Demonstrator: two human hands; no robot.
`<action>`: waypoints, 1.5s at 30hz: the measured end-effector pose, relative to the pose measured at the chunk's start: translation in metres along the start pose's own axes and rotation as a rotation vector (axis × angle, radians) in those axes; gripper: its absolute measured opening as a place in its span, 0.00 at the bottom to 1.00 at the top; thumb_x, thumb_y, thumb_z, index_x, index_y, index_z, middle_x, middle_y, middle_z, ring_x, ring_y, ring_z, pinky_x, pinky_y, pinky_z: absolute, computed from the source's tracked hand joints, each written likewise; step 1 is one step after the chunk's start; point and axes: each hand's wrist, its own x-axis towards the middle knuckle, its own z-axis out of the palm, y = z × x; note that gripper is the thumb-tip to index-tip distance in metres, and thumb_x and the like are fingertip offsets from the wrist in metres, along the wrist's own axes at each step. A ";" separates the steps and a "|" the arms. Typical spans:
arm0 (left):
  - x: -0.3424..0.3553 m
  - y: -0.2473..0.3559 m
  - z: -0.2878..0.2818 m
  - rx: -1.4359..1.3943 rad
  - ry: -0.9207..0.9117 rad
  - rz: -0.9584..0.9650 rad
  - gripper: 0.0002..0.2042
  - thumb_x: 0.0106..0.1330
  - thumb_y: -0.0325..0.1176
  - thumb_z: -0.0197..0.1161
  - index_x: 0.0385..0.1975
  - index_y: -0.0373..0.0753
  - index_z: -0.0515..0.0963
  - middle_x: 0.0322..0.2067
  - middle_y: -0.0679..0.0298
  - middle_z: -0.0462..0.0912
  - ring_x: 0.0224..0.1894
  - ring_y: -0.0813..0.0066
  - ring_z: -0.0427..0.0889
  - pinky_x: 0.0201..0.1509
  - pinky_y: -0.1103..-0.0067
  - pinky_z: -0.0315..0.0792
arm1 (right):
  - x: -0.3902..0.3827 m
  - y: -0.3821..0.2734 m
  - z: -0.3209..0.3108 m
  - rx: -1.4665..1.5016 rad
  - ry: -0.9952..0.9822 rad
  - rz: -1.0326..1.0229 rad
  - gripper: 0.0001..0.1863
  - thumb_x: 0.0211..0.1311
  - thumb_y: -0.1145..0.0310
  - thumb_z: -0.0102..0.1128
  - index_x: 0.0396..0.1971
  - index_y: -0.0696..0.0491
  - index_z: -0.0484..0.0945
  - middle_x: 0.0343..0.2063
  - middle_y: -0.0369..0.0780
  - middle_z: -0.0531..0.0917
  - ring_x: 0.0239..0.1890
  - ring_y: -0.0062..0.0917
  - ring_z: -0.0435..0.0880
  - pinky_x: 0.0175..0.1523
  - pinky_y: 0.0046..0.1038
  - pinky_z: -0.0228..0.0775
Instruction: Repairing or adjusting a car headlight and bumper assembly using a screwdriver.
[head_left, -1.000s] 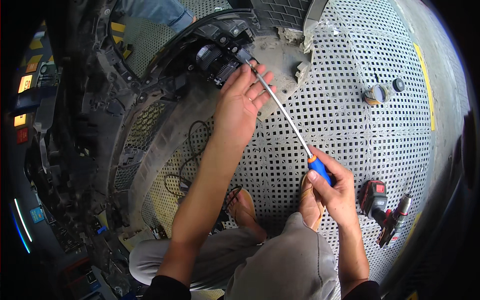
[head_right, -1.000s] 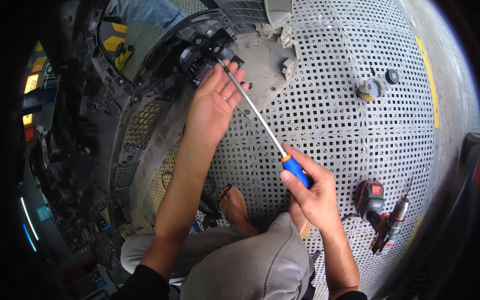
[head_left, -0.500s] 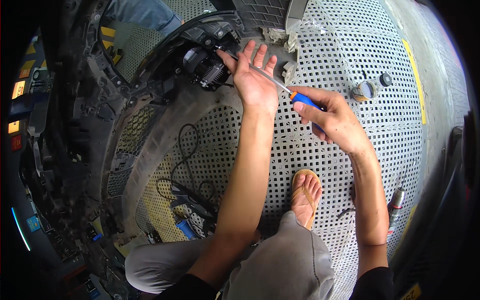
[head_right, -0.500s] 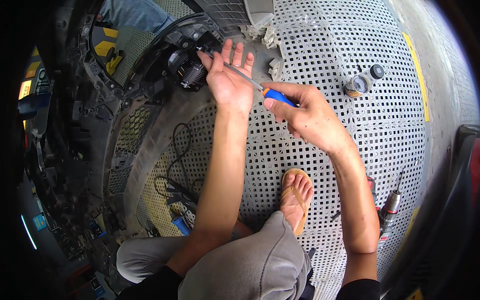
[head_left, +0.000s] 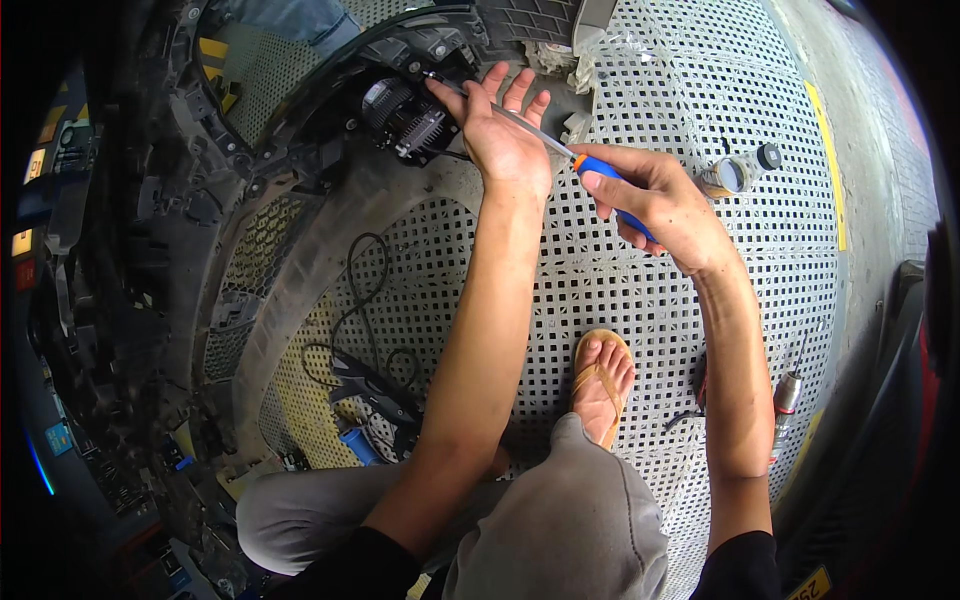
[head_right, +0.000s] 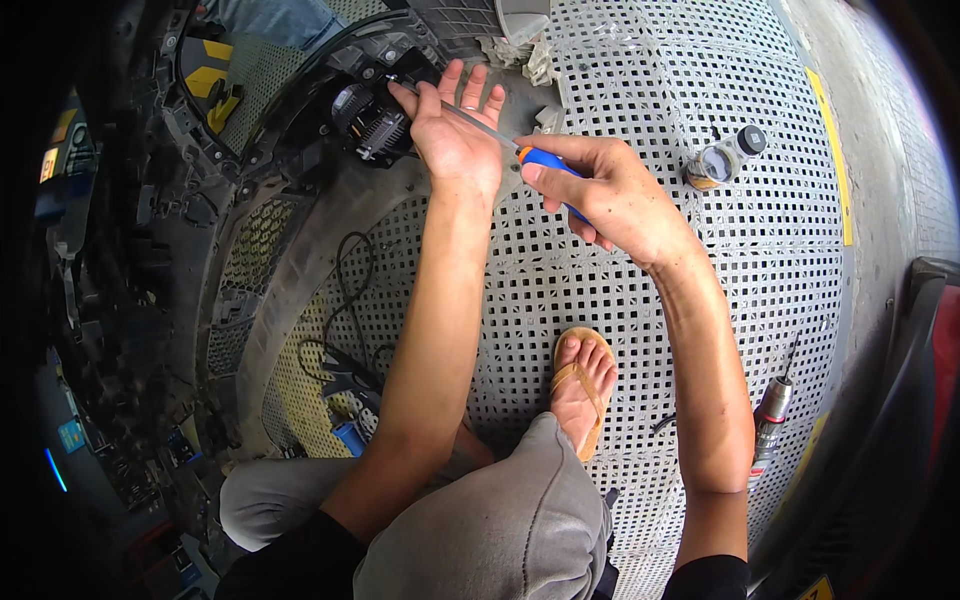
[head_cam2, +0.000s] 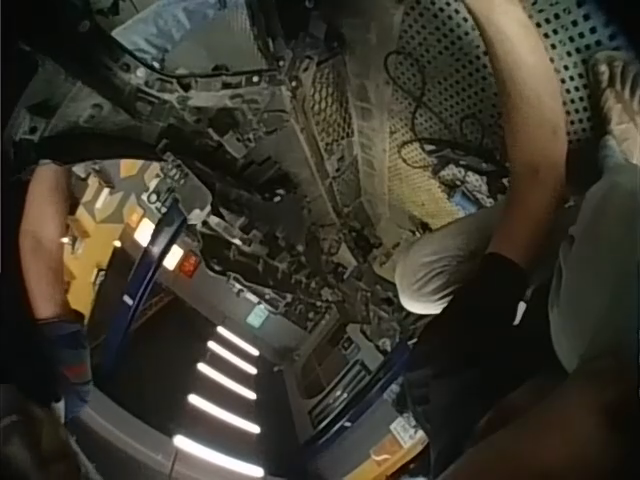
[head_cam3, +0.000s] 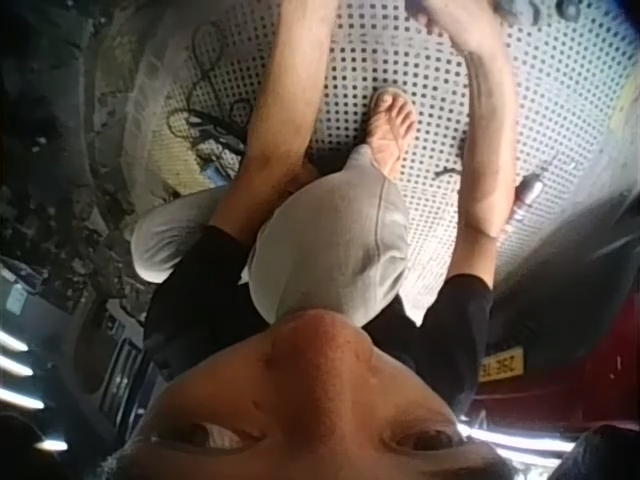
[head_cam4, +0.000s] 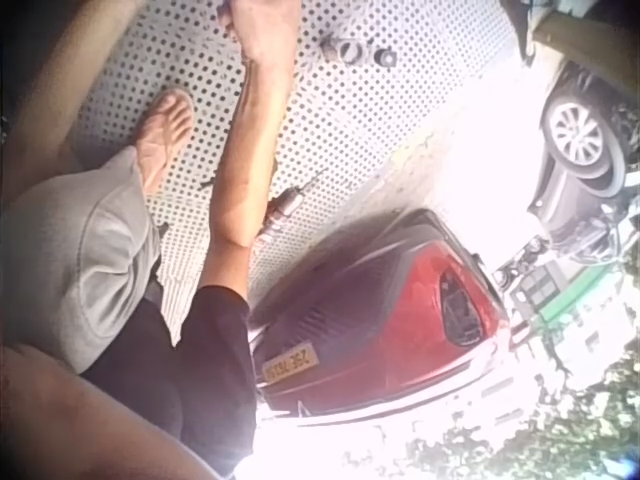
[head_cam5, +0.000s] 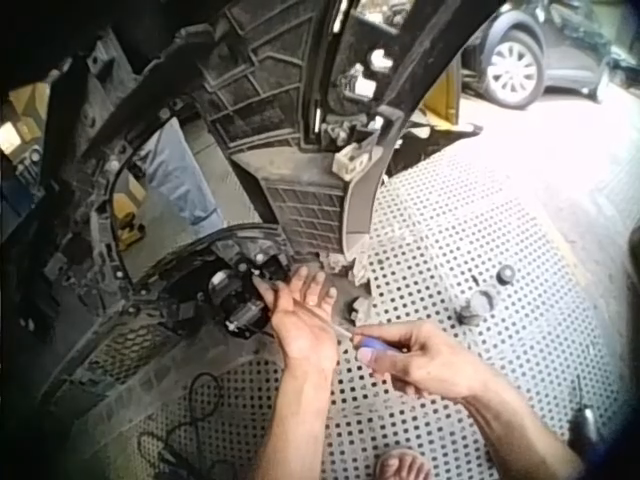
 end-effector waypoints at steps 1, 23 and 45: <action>0.001 0.001 -0.001 0.007 0.003 -0.005 0.33 0.82 0.47 0.38 0.76 0.69 0.24 0.62 0.58 0.69 0.58 0.60 0.72 0.58 0.60 0.71 | 0.001 0.000 0.001 -0.006 0.005 0.002 0.26 0.68 0.59 0.64 0.61 0.55 0.78 0.24 0.32 0.79 0.16 0.10 0.71 0.17 0.15 0.59; -0.043 0.041 -0.032 -0.054 -0.178 -0.374 0.13 0.78 0.33 0.53 0.57 0.36 0.71 0.49 0.64 0.80 0.49 0.73 0.80 0.61 0.67 0.78 | -0.016 -0.009 0.027 0.517 -0.094 0.135 0.24 0.73 0.50 0.56 0.49 0.59 0.77 0.28 0.45 0.86 0.19 0.23 0.82 0.21 0.22 0.74; 0.109 0.198 -0.030 2.065 -0.692 0.866 0.42 0.46 0.58 0.79 0.60 0.42 0.74 0.55 0.51 0.81 0.59 0.47 0.78 0.65 0.58 0.69 | -0.039 -0.009 0.057 -1.098 0.332 -0.257 0.20 0.66 0.64 0.64 0.54 0.59 0.79 0.38 0.49 0.87 0.32 0.43 0.87 0.37 0.36 0.79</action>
